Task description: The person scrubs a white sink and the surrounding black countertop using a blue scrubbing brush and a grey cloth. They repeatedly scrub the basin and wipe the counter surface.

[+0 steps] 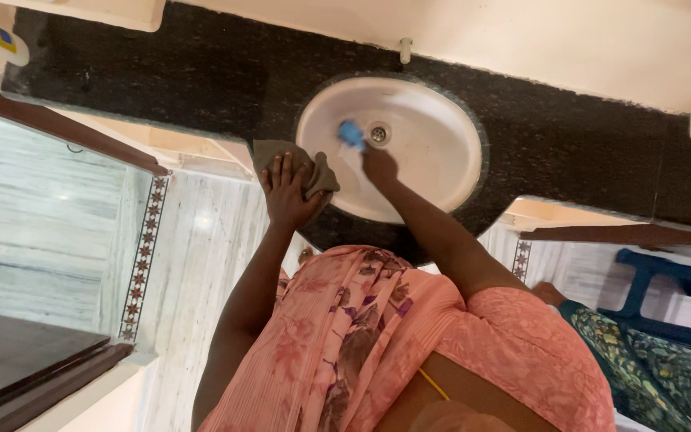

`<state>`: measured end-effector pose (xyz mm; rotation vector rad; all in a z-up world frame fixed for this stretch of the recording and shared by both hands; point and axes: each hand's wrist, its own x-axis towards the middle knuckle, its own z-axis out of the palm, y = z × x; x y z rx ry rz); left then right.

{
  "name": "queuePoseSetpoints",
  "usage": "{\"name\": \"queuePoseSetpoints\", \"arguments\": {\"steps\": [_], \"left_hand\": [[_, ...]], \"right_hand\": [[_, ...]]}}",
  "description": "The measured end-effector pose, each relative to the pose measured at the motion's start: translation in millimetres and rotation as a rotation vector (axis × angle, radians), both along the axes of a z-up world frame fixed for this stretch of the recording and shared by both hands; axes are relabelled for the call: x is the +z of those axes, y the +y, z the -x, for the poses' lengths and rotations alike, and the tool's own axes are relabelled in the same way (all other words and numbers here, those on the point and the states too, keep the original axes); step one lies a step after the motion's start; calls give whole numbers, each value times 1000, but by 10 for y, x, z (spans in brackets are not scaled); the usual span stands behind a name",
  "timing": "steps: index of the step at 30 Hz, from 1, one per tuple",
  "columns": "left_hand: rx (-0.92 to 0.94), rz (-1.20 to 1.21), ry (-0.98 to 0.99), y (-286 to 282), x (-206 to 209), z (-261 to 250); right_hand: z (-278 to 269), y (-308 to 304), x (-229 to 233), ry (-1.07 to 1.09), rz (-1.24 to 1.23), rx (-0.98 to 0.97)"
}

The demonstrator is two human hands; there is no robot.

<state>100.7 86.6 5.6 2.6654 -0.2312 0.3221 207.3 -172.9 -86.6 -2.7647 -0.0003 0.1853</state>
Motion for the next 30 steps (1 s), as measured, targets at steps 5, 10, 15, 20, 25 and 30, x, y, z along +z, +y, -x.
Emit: {"name": "queuePoseSetpoints", "arguments": {"steps": [5, 10, 15, 20, 25, 30], "left_hand": [[-12, -20, -53, 12, 14, -29], [-12, 32, -45, 5, 18, 1], [-18, 20, -63, 11, 41, 6], [-11, 28, 13, 11, 42, -22], [-12, -58, -43, 3, -40, -8], [-40, -24, -49, 28, -86, -24]], "right_hand": [[-60, 302, -91, -94, -41, 187], [-421, -657, 220, -119, 350, 50], [17, -1345, 439, 124, 263, -59], [606, -1228, 389, 358, 64, 48], [685, -90, 11, 71, -613, 258], [375, -290, 26, 81, -14, 60]]}}
